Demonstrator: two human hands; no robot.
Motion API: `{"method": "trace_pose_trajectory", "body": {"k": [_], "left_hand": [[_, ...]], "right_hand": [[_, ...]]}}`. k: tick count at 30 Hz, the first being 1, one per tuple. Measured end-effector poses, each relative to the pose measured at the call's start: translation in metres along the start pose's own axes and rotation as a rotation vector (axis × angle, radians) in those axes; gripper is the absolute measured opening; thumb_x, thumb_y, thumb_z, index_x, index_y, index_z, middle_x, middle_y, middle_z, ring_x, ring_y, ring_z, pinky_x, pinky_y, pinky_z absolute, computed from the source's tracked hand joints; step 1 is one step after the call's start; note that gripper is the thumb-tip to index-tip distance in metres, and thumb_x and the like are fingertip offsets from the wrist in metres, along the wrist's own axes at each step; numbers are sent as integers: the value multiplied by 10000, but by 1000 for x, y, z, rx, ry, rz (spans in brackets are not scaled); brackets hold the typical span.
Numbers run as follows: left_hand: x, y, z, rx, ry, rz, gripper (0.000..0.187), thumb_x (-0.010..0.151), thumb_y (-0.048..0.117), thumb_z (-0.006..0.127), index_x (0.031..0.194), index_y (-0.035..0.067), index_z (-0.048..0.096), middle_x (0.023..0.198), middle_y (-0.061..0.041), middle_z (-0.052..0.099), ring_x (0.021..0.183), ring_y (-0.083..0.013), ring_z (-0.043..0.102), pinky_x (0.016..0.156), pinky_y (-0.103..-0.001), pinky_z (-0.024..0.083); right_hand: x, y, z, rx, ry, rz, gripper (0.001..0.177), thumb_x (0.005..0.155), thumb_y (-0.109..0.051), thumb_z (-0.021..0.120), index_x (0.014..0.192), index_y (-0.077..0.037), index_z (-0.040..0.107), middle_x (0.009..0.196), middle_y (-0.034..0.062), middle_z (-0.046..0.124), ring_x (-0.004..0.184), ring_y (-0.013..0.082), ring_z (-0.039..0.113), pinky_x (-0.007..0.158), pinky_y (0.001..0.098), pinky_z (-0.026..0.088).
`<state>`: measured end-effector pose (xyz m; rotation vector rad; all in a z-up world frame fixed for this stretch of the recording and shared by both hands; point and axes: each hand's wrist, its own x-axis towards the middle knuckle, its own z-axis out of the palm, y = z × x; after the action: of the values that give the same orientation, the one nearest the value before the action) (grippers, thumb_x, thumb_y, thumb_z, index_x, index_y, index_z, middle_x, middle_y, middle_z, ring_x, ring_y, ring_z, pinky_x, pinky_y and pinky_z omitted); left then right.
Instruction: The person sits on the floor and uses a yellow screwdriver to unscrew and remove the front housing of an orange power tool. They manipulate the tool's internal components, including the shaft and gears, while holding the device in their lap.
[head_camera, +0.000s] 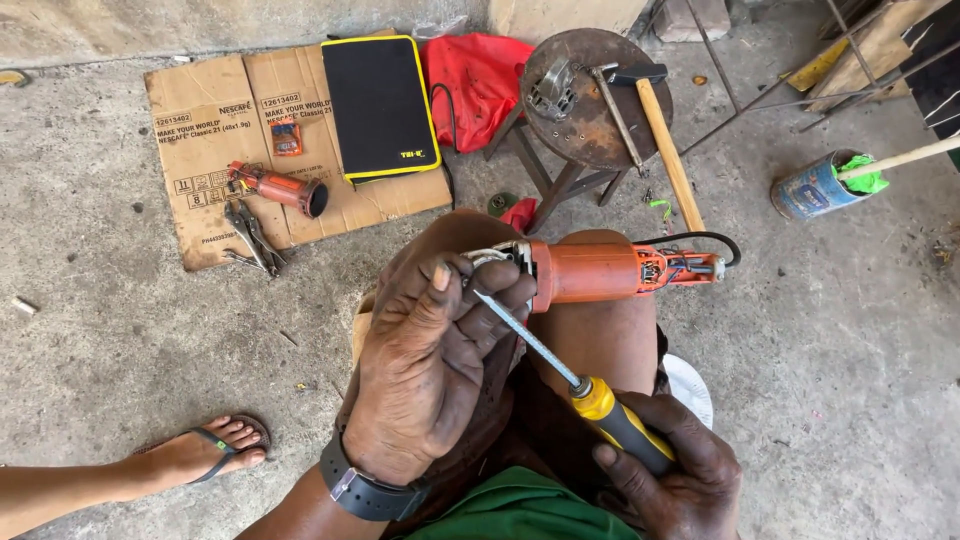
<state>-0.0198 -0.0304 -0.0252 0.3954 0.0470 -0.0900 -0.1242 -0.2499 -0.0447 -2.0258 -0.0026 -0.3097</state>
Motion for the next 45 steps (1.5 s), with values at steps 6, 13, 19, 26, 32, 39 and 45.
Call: {"method": "trace_pose_trajectory", "body": {"k": [6,13,19,26,32,39,45], "left_hand": [[1,-3,3,-59,-16,-21,234,986,178,742,1124,-12,740,1072,-231,780,1039,-340,764,1026,-591,600],[1,-11,-5,-100,-42,-51,197,1015,156,696,1119,-11,701,1090,-240,767,1075,-338,749,1078,-572,565],[1,-11,-7,69,-114,59,192,1037,178,679,1108,1,665,1072,-256,752,1039,-399,740,1004,-546,617],[2,-12,-12,59,-170,26,207,1025,192,715,1110,8,675,1101,-223,742,1074,-357,718,1051,-535,579],[14,-11,-18,199,-52,48,156,981,194,749,1061,60,745,1064,-84,770,922,-211,746,834,-353,626],[40,8,-4,316,-32,106,271,957,117,749,1194,-3,694,1016,-124,760,889,-224,750,812,-397,676],[47,18,4,619,-78,182,225,963,122,724,1151,-1,710,1106,-116,749,900,-250,788,867,-378,713]], "right_hand": [[-1,-4,3,-295,128,-110,418,739,-215,872,1132,-140,753,926,-17,764,699,65,648,684,187,510],[2,1,-2,-160,80,-132,443,738,-162,856,1151,-46,747,962,54,775,808,104,721,765,191,544],[3,1,-13,-140,1,-116,440,763,-219,840,1164,-55,757,928,27,784,748,73,706,709,172,525],[-1,12,-29,-6,-30,44,499,702,-154,869,1177,-33,770,1036,107,825,904,145,776,820,234,609],[31,-12,-60,45,-60,230,616,625,29,867,1225,30,727,1072,173,836,904,218,822,892,291,655],[83,-42,-88,430,-166,-77,316,861,-86,707,1154,8,635,1378,311,636,844,265,810,679,215,739],[105,-37,-100,331,-55,-31,218,952,-204,679,1138,-96,648,1270,179,684,777,271,803,612,202,708]]}}
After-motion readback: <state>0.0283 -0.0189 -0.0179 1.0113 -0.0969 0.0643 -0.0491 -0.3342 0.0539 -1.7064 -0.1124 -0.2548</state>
